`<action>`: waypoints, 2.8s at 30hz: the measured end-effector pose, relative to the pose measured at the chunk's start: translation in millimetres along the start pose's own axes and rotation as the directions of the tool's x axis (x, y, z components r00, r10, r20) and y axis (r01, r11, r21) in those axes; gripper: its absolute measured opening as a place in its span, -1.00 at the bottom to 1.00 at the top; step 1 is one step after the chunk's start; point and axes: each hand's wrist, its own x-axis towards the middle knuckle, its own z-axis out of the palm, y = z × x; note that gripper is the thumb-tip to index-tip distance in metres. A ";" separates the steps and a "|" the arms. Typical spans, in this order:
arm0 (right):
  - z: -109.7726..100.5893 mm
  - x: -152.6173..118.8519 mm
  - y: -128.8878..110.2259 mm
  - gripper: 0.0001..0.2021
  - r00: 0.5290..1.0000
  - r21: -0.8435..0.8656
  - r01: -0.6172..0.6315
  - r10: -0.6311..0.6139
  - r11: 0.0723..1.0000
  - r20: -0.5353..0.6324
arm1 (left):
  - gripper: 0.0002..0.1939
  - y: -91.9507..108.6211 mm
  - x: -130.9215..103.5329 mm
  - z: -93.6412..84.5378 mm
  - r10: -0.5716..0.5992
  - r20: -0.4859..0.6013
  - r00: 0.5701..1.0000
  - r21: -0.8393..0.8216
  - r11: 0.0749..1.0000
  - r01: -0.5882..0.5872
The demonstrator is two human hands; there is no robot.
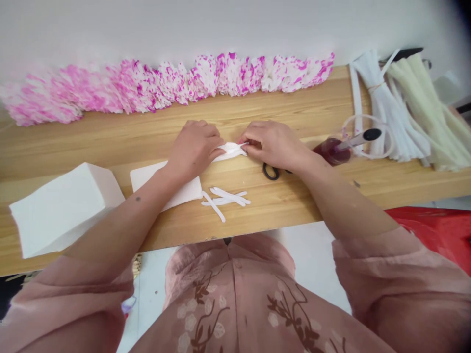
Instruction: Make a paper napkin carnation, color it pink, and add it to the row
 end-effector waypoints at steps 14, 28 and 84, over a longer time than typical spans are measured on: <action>-7.1 1.4 -5.8 -0.71 0.994 0.068 0.108 -0.106 0.992 -0.023 | -0.79 3.2 -0.3 4.4 -0.022 -0.020 1.000 0.072 0.997 0.023; -9.1 -9.4 -19.0 -0.64 0.994 0.078 -0.031 0.039 0.997 -0.106 | -0.76 8.5 -8.2 -4.8 -0.166 -0.102 0.981 0.024 0.985 0.169; 5.5 -3.2 -5.1 -0.75 0.986 -0.126 0.141 -0.151 0.982 -0.069 | -0.76 -1.9 -17.0 -11.5 -0.005 -0.004 1.000 0.182 0.983 0.006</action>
